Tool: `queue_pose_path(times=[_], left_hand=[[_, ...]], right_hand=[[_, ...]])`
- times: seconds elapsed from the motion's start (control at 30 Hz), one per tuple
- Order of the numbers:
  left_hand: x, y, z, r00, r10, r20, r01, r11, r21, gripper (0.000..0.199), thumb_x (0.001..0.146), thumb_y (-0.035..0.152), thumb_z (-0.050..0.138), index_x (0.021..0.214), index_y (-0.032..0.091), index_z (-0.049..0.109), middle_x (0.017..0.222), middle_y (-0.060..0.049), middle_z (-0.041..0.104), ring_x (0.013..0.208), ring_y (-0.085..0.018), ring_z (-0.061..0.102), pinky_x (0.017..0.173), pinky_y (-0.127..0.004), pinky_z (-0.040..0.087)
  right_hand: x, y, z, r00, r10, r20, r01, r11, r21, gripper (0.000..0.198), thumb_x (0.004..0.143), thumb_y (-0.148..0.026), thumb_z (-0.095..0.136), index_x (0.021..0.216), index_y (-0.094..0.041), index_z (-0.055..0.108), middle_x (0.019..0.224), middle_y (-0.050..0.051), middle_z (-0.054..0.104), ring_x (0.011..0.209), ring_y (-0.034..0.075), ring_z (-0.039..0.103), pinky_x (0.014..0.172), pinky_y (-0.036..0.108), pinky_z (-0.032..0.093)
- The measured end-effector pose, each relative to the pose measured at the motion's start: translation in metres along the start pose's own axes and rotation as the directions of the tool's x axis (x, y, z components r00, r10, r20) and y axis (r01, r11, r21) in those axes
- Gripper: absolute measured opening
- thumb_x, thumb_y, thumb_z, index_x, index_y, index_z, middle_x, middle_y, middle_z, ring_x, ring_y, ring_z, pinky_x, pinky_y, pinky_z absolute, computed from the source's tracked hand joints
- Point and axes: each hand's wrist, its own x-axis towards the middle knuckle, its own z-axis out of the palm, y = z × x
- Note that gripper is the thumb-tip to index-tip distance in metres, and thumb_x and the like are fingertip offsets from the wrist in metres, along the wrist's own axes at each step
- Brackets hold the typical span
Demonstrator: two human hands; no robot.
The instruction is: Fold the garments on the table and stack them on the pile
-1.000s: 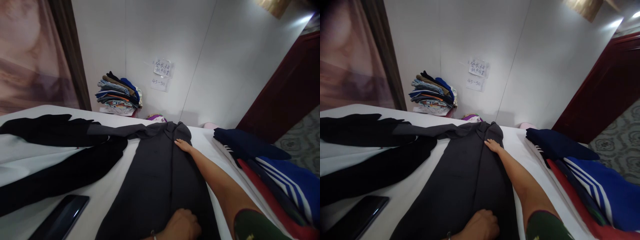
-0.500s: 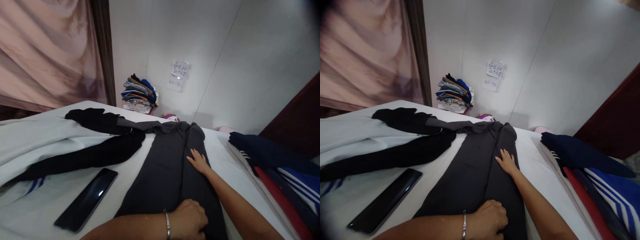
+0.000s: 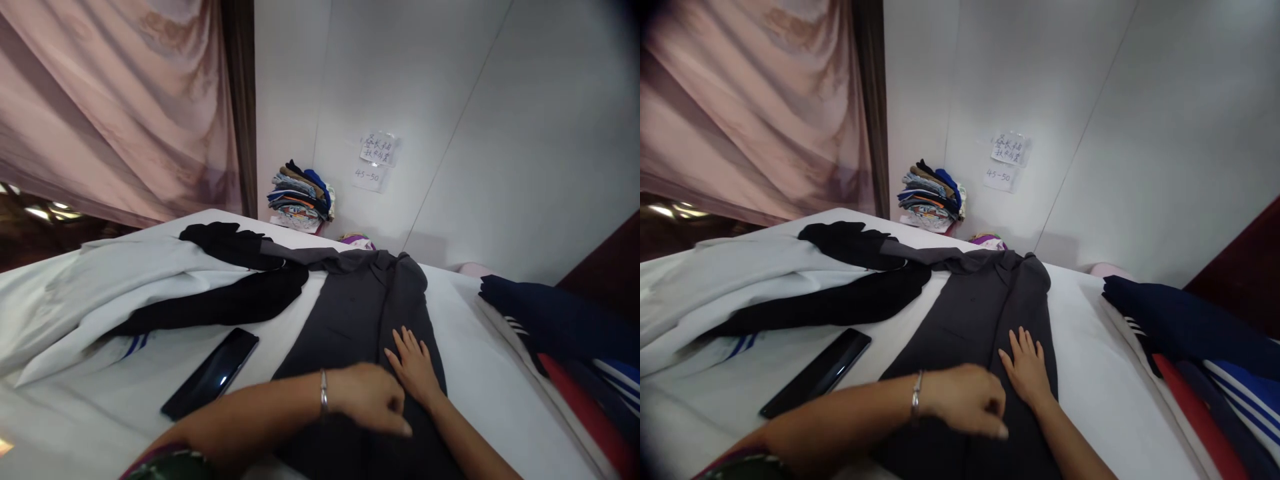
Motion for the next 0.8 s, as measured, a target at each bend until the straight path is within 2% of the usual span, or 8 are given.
queue_pose_path(times=[0.07, 0.13, 0.2, 0.3, 0.4, 0.47, 0.57, 0.8], left_hand=[[-0.007, -0.02, -0.044, 0.977, -0.166, -0.137, 0.178, 0.981, 0.081, 0.034, 0.083, 0.051, 0.055, 0.084, 0.022, 0.072, 0.078, 0.001, 0.07, 0.07, -0.013, 0.061, 0.061, -0.021, 0.04], [-0.014, -0.053, -0.084, 0.877, -0.342, -0.338, 0.407, 0.902, 0.145, 0.036, 0.086, 0.046, 0.051, 0.092, 0.018, 0.071, 0.086, 0.002, 0.069, 0.08, -0.012, 0.061, 0.071, -0.02, 0.04], [-0.024, -0.095, -0.118, 0.76, -0.447, -0.471, 0.573, 0.803, 0.163, 0.043, 0.094, 0.034, 0.035, 0.104, 0.005, 0.065, 0.101, -0.004, 0.064, 0.1, -0.018, 0.06, 0.085, -0.027, 0.036], [-0.043, -0.156, -0.15, 0.558, -0.562, -0.611, 0.773, 0.62, 0.136, 0.035, 0.083, 0.027, 0.054, 0.114, 0.011, 0.061, 0.123, -0.018, 0.058, 0.116, -0.031, 0.052, 0.094, -0.04, 0.038], [-0.059, -0.203, -0.159, 0.44, -0.606, -0.663, 0.857, 0.503, 0.109, 0.046, 0.081, 0.029, 0.055, 0.125, 0.015, 0.054, 0.135, -0.021, 0.05, 0.127, -0.034, 0.041, 0.1, -0.05, 0.033], [-0.063, -0.225, -0.158, 0.411, -0.619, -0.669, 0.878, 0.468, 0.106, 0.052, 0.08, 0.032, 0.055, 0.13, 0.018, 0.05, 0.14, -0.019, 0.047, 0.13, -0.034, 0.037, 0.102, -0.052, 0.03], [-0.061, -0.247, -0.154, 0.399, -0.625, -0.671, 0.888, 0.446, 0.112, 0.052, 0.08, 0.035, 0.056, 0.128, 0.017, 0.052, 0.138, -0.018, 0.05, 0.129, -0.034, 0.039, 0.104, -0.052, 0.026], [-0.055, -0.271, -0.161, 0.404, -0.608, -0.683, 0.884, 0.451, 0.121, 0.027, 0.083, 0.02, 0.049, 0.103, 0.014, 0.066, 0.118, -0.018, 0.064, 0.119, -0.034, 0.046, 0.104, -0.056, 0.019]], right_hand=[[0.0, 0.001, 0.002, 1.0, -0.004, -0.016, 0.004, 1.0, -0.003, 0.064, 0.094, -0.052, 0.03, 0.146, -0.017, 0.04, 0.154, 0.013, 0.03, 0.143, 0.029, 0.026, 0.114, 0.049, 0.02], [-0.001, 0.001, 0.004, 1.0, -0.001, -0.026, 0.001, 1.0, -0.009, 0.064, 0.093, -0.053, 0.029, 0.145, -0.017, 0.04, 0.154, 0.013, 0.031, 0.143, 0.029, 0.027, 0.114, 0.049, 0.021], [-0.001, 0.0, 0.005, 0.999, -0.002, -0.036, 0.002, 1.0, -0.007, 0.064, 0.093, -0.053, 0.029, 0.145, -0.018, 0.041, 0.154, 0.012, 0.031, 0.143, 0.028, 0.027, 0.114, 0.049, 0.021], [-0.002, -0.001, 0.002, 0.999, -0.009, -0.043, 0.01, 1.0, 0.014, 0.064, 0.094, -0.054, 0.029, 0.145, -0.017, 0.04, 0.154, 0.012, 0.031, 0.143, 0.029, 0.027, 0.113, 0.05, 0.021], [-0.002, -0.002, -0.001, 1.0, -0.007, -0.028, 0.008, 1.0, 0.029, 0.064, 0.094, -0.053, 0.03, 0.146, -0.015, 0.039, 0.154, 0.013, 0.031, 0.142, 0.029, 0.027, 0.113, 0.05, 0.02], [-0.002, -0.003, -0.003, 1.0, 0.001, -0.016, 0.0, 0.999, 0.039, 0.064, 0.095, -0.053, 0.031, 0.146, -0.016, 0.039, 0.154, 0.013, 0.03, 0.143, 0.029, 0.026, 0.114, 0.049, 0.02], [-0.003, -0.003, -0.004, 1.0, 0.01, -0.005, -0.009, 0.998, 0.054, 0.064, 0.095, -0.053, 0.033, 0.146, -0.016, 0.039, 0.154, 0.013, 0.029, 0.143, 0.029, 0.026, 0.115, 0.049, 0.019], [-0.003, -0.003, -0.005, 1.0, 0.019, 0.005, -0.02, 0.998, 0.051, 0.062, 0.095, -0.054, 0.033, 0.145, -0.018, 0.04, 0.155, 0.01, 0.029, 0.143, 0.027, 0.025, 0.115, 0.049, 0.02]])
